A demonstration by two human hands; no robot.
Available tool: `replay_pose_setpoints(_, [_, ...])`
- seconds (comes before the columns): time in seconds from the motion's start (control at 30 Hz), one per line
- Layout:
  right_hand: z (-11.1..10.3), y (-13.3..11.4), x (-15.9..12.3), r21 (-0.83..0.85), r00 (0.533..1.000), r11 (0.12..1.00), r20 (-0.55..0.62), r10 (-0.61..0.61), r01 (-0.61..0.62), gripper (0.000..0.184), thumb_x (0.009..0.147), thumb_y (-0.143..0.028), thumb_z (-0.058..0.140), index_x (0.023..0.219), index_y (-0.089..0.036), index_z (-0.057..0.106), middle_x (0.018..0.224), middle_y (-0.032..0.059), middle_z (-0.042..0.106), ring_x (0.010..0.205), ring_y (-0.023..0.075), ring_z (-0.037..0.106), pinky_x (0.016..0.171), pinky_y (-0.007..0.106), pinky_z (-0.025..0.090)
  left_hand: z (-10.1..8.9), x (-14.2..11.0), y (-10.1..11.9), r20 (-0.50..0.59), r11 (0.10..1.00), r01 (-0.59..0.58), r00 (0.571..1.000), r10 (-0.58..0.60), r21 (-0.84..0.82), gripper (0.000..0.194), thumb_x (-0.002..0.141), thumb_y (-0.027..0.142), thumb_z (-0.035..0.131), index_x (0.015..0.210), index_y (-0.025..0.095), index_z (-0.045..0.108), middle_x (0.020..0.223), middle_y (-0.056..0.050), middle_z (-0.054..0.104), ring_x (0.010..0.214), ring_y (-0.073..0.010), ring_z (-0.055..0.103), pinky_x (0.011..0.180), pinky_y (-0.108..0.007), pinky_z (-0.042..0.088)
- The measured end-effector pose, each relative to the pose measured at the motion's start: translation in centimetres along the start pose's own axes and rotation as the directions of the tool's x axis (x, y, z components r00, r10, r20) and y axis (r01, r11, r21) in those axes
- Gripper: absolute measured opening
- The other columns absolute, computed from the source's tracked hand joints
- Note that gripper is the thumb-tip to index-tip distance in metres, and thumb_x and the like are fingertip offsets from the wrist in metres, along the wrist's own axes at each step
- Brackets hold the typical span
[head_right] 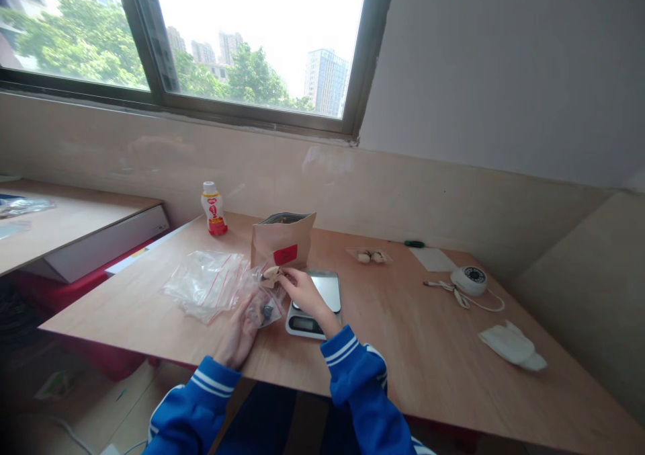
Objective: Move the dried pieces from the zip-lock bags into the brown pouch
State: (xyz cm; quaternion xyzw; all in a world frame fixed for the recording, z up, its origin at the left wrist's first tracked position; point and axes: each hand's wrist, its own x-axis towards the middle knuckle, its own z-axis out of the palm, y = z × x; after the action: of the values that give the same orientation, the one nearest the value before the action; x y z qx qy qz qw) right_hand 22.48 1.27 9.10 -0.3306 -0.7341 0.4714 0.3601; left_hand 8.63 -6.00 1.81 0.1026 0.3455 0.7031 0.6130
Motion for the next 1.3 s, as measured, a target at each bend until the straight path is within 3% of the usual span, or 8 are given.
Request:
replay_pose_setpoints(0.3, [-1.1, -1.3, -0.1, -0.102, 0.972, 0.987, -0.189, -0.142, 0.125, 0.027, 0.089, -0.033, 0.055, 0.11, -0.021, 0.066, 0.115, 0.0076, 0.068, 0.104, 0.0209, 0.064, 0.089, 0.034, 0.051, 0.2, -0.1, 0.5, -0.03, 0.996, 0.053, 0.998, -0.055, -0.072, 0.033, 0.092, 0.014, 0.044, 0.121, 0.012, 0.06, 0.111, -0.01, 0.07, 0.097, -0.0164, 0.068, 0.083, -0.025, 0.056])
replay_pose_setpoints(0.57, [-4.9, -5.0, 6.1, -0.377, 0.753, 0.867, -0.451, -0.479, 0.325, 0.03, 0.092, -0.036, 0.05, 0.118, -0.024, 0.057, 0.109, 0.0064, 0.068, 0.09, 0.0187, 0.064, 0.083, 0.033, 0.05, 0.2, -0.3, 0.4, -0.064, 0.991, 0.09, 0.993, -0.096, -0.095, 0.033, 0.089, 0.011, 0.049, 0.12, 0.01, 0.061, 0.101, -0.01, 0.073, 0.081, -0.0146, 0.071, 0.071, -0.021, 0.057])
replay_pose_setpoints(0.7, [-6.3, -4.4, 8.4, -0.54, 0.854, 0.785, -0.213, -0.475, 0.303, 0.022, 0.094, -0.026, 0.044, 0.101, -0.023, 0.065, 0.105, 0.0069, 0.068, 0.103, 0.021, 0.059, 0.091, 0.037, 0.046, -0.2, -0.1, 0.3, -0.029, 0.993, 0.082, 0.996, -0.084, -0.086, 0.029, 0.09, 0.013, 0.048, 0.115, 0.011, 0.063, 0.101, -0.009, 0.073, 0.084, -0.015, 0.071, 0.074, -0.022, 0.057])
replay_pose_setpoints(0.8, [-6.8, -4.1, 8.2, -0.668, 0.919, 0.7, -0.06, -0.389, 0.253, 0.03, 0.096, -0.024, 0.038, 0.097, -0.024, 0.069, 0.127, 0.0078, 0.059, 0.125, 0.0249, 0.044, 0.105, 0.048, 0.034, -0.3, 0.0, 0.3, -0.009, 0.993, 0.092, 0.996, -0.093, -0.073, 0.028, 0.09, 0.014, 0.048, 0.113, 0.011, 0.065, 0.101, -0.01, 0.073, 0.086, -0.0157, 0.07, 0.076, -0.022, 0.057])
replay_pose_setpoints(0.93, [-6.9, -5.0, 6.7, -0.739, 0.942, 0.658, -0.099, -0.319, 0.145, 0.032, 0.095, -0.035, 0.041, 0.095, -0.023, 0.071, 0.145, 0.0087, 0.042, 0.134, 0.031, 0.032, 0.109, 0.058, 0.023, 0.0, -0.2, 0.5, -0.011, 0.991, 0.106, 0.994, -0.107, -0.079, 0.029, 0.09, 0.012, 0.048, 0.113, 0.011, 0.065, 0.098, -0.009, 0.074, 0.085, -0.0162, 0.071, 0.076, -0.023, 0.057])
replay_pose_setpoints(1.1, [-5.8, -6.5, 4.0, -0.547, 0.879, 0.802, -0.23, -0.417, 0.238, 0.031, 0.096, -0.032, 0.039, 0.1, -0.02, 0.067, 0.116, 0.0104, 0.06, 0.113, 0.0227, 0.053, 0.101, 0.041, 0.04, 0.2, -0.2, 0.6, -0.045, 0.987, 0.115, 0.992, -0.121, -0.112, 0.031, 0.089, 0.011, 0.048, 0.117, 0.011, 0.061, 0.093, -0.008, 0.074, 0.077, -0.0138, 0.071, 0.069, -0.02, 0.056])
replay_pose_setpoints(1.2, [-4.5, -6.2, 2.3, -0.311, 0.971, 0.92, 0.113, -0.212, 0.237, 0.028, 0.095, -0.028, 0.04, 0.097, -0.02, 0.067, 0.093, 0.0049, 0.068, 0.088, 0.0174, 0.063, 0.082, 0.031, 0.05, 0.1, -0.2, 0.7, -0.031, 0.981, 0.123, 0.991, -0.129, -0.153, 0.033, 0.09, 0.011, 0.045, 0.12, 0.01, 0.059, 0.094, -0.009, 0.074, 0.078, -0.0149, 0.071, 0.069, -0.022, 0.057])
replay_pose_setpoints(1.3, [-2.7, -4.6, 1.4, -0.328, 0.94, 0.933, 0.34, -0.03, 0.148, 0.026, 0.09, -0.016, 0.043, 0.097, -0.018, 0.068, 0.095, 0.0047, 0.071, 0.085, 0.0164, 0.065, 0.079, 0.028, 0.049, -0.2, -0.3, 0.8, 0.035, 0.965, 0.14, 0.99, -0.136, -0.222, 0.035, 0.088, 0.011, 0.044, 0.121, 0.01, 0.057, 0.095, -0.01, 0.073, 0.08, -0.0172, 0.071, 0.071, -0.026, 0.057])
